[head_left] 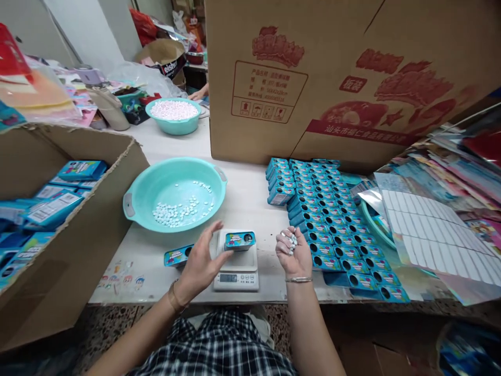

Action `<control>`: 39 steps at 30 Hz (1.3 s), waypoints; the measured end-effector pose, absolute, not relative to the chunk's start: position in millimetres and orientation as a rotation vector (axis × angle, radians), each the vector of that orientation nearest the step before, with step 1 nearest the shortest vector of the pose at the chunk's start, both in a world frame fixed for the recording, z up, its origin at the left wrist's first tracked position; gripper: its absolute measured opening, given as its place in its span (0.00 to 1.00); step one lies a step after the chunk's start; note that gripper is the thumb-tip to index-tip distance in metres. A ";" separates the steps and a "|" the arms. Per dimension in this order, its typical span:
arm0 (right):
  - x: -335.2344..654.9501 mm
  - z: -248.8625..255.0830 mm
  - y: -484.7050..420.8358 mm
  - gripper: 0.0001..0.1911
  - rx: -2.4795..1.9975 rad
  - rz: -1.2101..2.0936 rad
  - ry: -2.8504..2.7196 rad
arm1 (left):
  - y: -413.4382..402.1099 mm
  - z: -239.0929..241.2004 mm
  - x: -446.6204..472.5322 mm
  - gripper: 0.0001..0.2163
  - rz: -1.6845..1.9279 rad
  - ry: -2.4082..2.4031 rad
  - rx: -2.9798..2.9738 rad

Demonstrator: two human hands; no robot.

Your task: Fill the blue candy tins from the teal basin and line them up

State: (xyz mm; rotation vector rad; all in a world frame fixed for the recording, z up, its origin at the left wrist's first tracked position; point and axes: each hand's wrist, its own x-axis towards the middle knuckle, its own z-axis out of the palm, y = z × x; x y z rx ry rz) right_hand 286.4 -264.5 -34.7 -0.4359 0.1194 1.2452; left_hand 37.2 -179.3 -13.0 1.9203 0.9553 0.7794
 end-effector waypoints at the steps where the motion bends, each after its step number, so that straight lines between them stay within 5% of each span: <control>1: 286.5 -33.2 -266.6 0.06 -0.449 1.256 0.097 | -179.9 -6.1 31.0 0.30 0.863 0.975 1.882; 10: 283.0 -18.7 -278.9 0.06 -0.537 1.289 0.003 | -169.3 21.1 -14.9 0.22 1.299 1.122 1.624; 25: 267.9 -8.2 -271.5 0.10 -0.811 1.163 -0.117 | -177.7 5.4 5.0 0.23 0.881 0.959 1.915; 39: 240.6 18.1 -250.2 0.16 -1.898 0.546 -1.577 | -176.9 -13.3 31.4 0.23 0.758 0.802 2.088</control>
